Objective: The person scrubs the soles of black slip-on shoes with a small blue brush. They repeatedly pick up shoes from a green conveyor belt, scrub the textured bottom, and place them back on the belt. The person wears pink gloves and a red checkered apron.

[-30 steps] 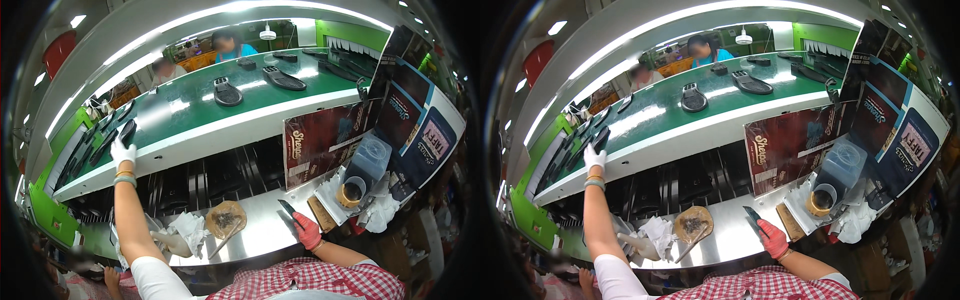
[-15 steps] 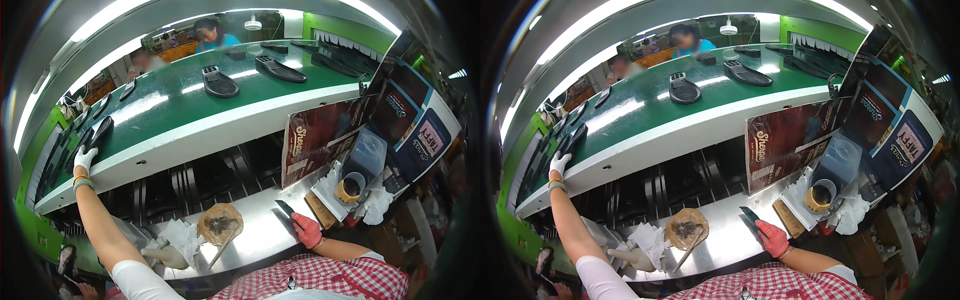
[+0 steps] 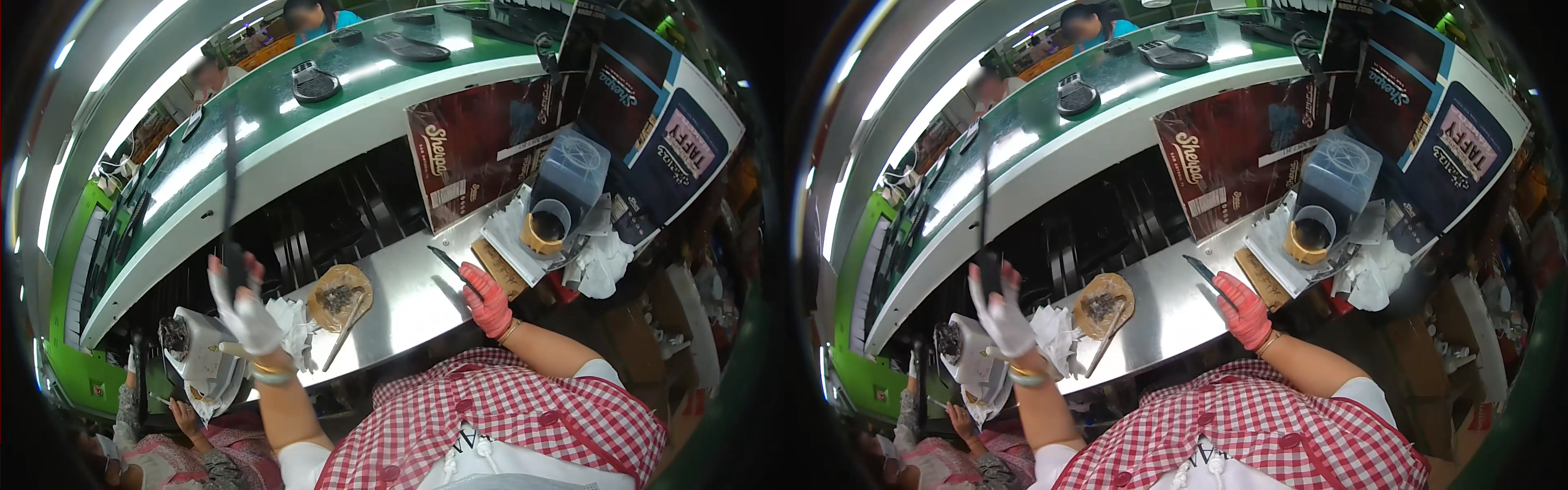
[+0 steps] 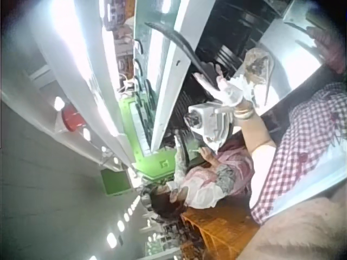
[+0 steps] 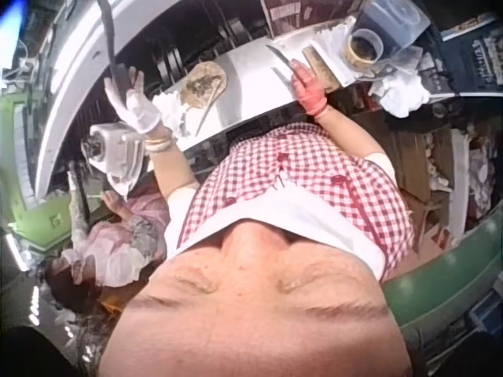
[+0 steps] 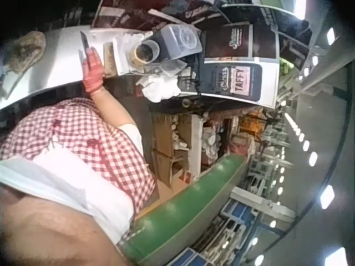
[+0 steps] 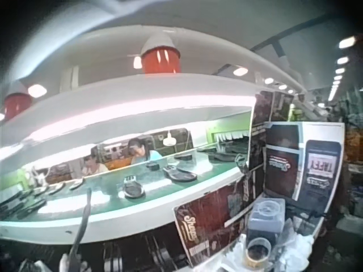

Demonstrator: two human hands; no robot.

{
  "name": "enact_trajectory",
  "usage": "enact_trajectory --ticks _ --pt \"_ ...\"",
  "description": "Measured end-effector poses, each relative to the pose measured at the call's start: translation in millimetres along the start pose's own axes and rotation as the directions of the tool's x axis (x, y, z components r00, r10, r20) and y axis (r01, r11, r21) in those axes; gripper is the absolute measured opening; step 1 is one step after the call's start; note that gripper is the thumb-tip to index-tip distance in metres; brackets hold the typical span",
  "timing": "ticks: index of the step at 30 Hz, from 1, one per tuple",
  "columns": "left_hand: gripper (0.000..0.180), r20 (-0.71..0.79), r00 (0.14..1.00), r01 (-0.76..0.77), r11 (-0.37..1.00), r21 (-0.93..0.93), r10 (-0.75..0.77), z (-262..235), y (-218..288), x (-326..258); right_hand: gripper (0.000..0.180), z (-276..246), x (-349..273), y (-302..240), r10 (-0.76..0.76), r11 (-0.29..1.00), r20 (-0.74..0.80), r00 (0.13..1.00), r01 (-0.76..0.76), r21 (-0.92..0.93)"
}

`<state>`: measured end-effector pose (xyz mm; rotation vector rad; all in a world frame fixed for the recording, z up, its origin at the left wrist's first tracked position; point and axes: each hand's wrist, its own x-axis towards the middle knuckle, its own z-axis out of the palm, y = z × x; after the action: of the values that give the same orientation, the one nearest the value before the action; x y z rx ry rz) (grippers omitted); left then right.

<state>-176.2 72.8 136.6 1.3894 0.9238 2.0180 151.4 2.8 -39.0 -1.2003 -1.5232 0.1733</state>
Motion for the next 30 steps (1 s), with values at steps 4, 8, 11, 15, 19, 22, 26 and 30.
enact_trajectory --ticks 4,8,11,15,19,22,26,30 --pt "0.073 0.267 0.960 0.008 0.957 0.290 -0.089 7.2 -33.3 -137.6 0.028 -48.4 18.5 -16.8 0.217 0.946 -0.072 0.974 -0.191 0.263" --pt "0.084 0.500 0.822 -0.110 0.787 0.607 -0.271 20.4 -64.2 -206.0 0.025 -116.5 65.3 -26.8 0.545 0.765 -0.100 0.833 -0.444 0.466" --pt "0.088 0.366 0.634 0.687 0.713 0.137 -0.681 38.0 -62.0 -224.7 0.021 -160.9 83.4 -13.8 0.555 0.802 -0.121 0.823 -0.491 0.340" --pt "0.060 0.472 0.206 0.943 0.045 -0.329 -0.857 42.8 -75.1 -214.2 0.027 -186.8 87.0 2.4 0.659 0.740 -0.095 0.747 -0.620 0.261" --pt "0.055 0.625 0.181 0.955 -0.014 -0.295 -0.760 54.1 -96.5 -217.2 0.026 -189.5 86.8 13.4 0.664 0.742 -0.055 0.746 -0.647 0.176" --pt "0.052 0.632 0.136 0.905 -0.163 -0.392 -0.763 78.3 -89.0 -217.0 0.025 -188.6 89.3 17.1 0.686 0.722 -0.023 0.727 -0.677 0.141" --pt "0.051 0.629 0.051 0.885 -0.257 -0.389 -0.776 101.6 -79.7 -216.7 0.024 -193.9 95.3 7.4 0.635 0.756 -0.062 0.770 -0.602 0.257" --pt "0.052 0.720 0.072 0.905 -0.258 -0.337 -0.691 99.5 -92.0 -215.2 0.025 -194.3 94.6 12.6 0.643 0.761 -0.038 0.765 -0.631 0.152"
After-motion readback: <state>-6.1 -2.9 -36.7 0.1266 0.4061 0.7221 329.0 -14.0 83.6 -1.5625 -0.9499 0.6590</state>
